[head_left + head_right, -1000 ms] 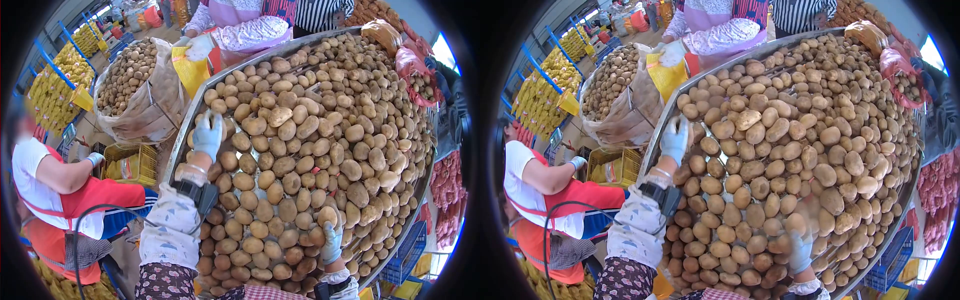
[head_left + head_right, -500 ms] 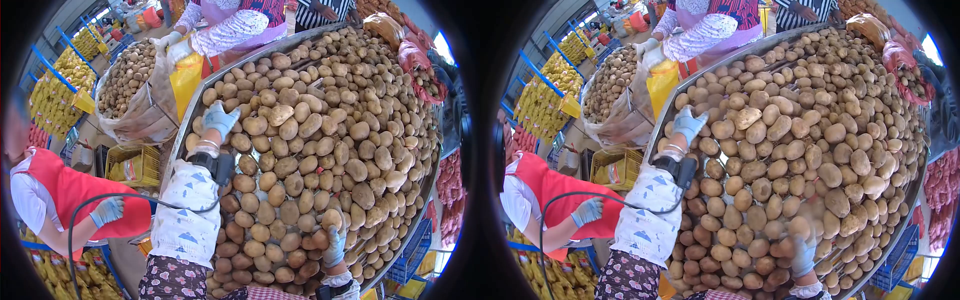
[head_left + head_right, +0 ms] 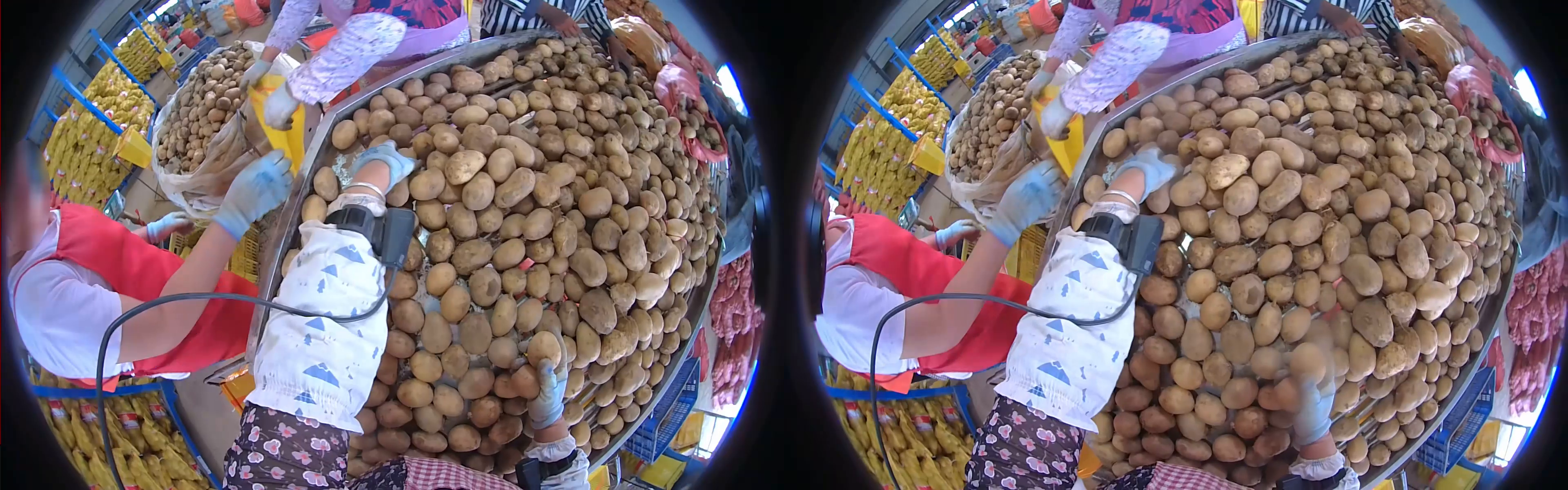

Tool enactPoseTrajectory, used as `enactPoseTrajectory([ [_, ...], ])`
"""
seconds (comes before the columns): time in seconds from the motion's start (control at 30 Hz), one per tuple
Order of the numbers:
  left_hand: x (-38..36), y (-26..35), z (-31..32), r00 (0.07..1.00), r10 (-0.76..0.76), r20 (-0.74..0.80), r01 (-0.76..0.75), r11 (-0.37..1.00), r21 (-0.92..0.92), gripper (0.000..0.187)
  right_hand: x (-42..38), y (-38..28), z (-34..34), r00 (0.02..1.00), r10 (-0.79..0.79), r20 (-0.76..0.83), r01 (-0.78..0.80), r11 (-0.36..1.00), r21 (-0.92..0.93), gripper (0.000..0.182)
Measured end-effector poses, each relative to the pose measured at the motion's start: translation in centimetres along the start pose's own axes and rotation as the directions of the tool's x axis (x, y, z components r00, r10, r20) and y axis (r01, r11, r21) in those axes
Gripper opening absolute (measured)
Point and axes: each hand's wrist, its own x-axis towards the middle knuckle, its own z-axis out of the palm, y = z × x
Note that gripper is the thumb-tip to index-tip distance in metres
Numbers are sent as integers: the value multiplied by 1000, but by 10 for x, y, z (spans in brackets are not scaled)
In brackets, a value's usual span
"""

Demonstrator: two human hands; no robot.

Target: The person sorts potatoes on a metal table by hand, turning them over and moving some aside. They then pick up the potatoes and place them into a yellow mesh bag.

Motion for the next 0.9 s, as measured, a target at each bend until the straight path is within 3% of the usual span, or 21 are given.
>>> enactPoseTrajectory([
  [0.07, 8, -2, -3, 999, 20, 30, -20, 1000, -2, 78, 4, -8, 6, 1000, 6, 4, -6, 1000, 0, 73],
  [0.1, 26, -19, 5, 996, 73, 60, -66, 993, -101, 79, 3, -12, 12, 999, -33, -27, 33, 999, 26, 64],
  [0.13, 26, -26, 1, 995, 80, 62, -74, 993, -90, 79, 3, -13, 16, 996, -67, -60, 70, 996, 53, 56],
  [0.27, 28, -36, 12, 982, 184, 45, -166, 950, -264, 78, 2, -11, 14, 998, -63, -18, 64, 996, 68, 57],
  [0.33, 24, -32, 16, 982, 185, 32, -144, 851, -505, 72, 1, -13, 15, 997, -71, -28, 73, 996, 60, 57],
  [0.37, 14, -28, 24, 982, 145, -118, -182, 880, -438, 64, 1, -12, 14, 997, -70, -25, 71, 996, 56, 57],
  [0.47, 6, -20, 37, 956, 188, -226, -261, 897, -358, 62, 0, -7, 9, 998, -67, -15, 67, 997, 45, 57],
  [0.53, -1, -23, 35, 943, 226, -245, -308, 872, -380, 62, 1, -6, 10, 999, -49, -16, 50, 999, 20, 74],
  [0.6, -7, -27, 32, 965, 196, -176, -262, 787, -558, 61, 1, -6, 13, 998, -58, -24, 59, 997, 41, 74],
  [0.67, 12, -38, 51, 969, 201, -146, -248, 795, -553, 60, 0, -5, 11, 997, -67, -39, 69, 996, 55, 74],
  [0.8, 3, -40, 62, 940, 147, -307, -282, 840, -463, 58, 4, 8, 2, 996, -87, -25, 88, 996, 29, 74],
  [0.9, 0, -45, 68, 912, -69, -405, -323, 490, -810, 46, 3, 14, -4, 996, -87, -27, 87, 996, 4, 77],
])
